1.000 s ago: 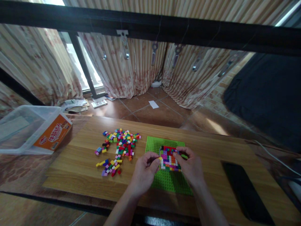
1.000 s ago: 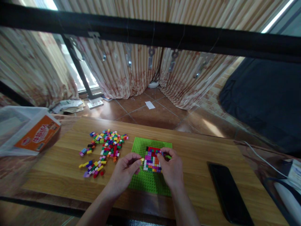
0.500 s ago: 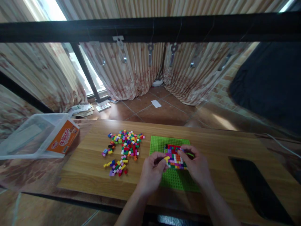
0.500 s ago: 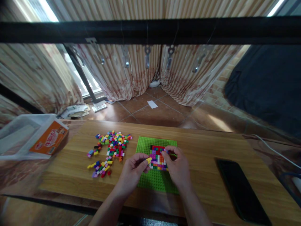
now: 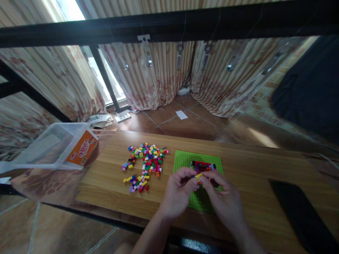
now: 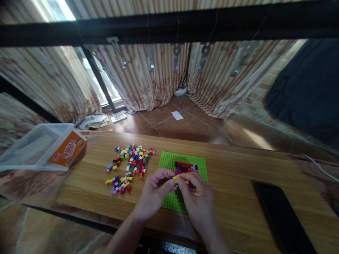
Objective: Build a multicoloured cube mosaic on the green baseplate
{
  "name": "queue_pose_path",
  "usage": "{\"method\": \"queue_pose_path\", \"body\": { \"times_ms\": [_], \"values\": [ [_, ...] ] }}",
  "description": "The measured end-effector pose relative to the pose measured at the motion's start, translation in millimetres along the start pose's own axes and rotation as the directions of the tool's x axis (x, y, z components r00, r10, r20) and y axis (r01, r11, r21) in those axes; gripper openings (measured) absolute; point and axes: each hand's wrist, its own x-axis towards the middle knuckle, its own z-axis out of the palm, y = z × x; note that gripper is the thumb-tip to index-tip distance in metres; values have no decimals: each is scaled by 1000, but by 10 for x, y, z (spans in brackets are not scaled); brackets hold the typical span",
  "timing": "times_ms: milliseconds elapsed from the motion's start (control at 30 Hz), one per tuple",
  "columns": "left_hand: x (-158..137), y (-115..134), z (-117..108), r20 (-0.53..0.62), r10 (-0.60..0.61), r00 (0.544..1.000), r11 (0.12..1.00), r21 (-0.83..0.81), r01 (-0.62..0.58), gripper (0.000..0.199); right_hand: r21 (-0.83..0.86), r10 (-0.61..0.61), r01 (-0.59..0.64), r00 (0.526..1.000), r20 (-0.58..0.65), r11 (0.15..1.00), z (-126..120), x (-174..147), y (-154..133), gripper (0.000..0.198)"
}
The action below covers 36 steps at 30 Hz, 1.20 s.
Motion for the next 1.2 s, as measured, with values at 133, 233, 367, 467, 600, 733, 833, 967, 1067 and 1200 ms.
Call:
{"method": "queue_pose_path", "body": {
  "times_ms": [133,233,367,467,600,733,833,967,1067,1200],
  "values": [
    [11,-15,-17,34,2,999,1000,26,-2,28,111,23,-24,1000,7,994,-10,7,-5,16],
    [16,0,-33,77,-1,997,997,80,-6,26,226,45,-50,999,28,973,-19,8,-11,13],
    [1,34,-37,124,-7,992,995,104,-5,25,349,70,-98,993,94,932,-41,28,9,12],
    [5,23,-36,128,-40,991,993,114,25,24,336,87,-104,994,64,936,-107,69,84,13],
    [54,-17,-66,17,-46,999,992,120,44,22,77,45,-36,992,-117,996,-275,140,242,16],
    [95,-29,-106,-78,-46,996,989,137,57,20,-122,-62,48,992,-113,991,-368,179,328,20],
    [96,-17,-104,-77,-54,996,987,144,65,20,-191,-151,134,986,-75,972,-332,183,327,20],
    [90,-7,-87,-66,-72,995,983,165,82,21,-253,-192,177,981,-37,951,-253,192,336,18],
    [90,-18,-88,-66,-77,995,982,170,87,23,-279,-218,197,975,-48,940,-219,217,374,15],
    [87,-24,-92,-68,-80,994,982,166,91,23,-274,-211,189,976,-51,943,-195,252,395,15]
  ]
}}
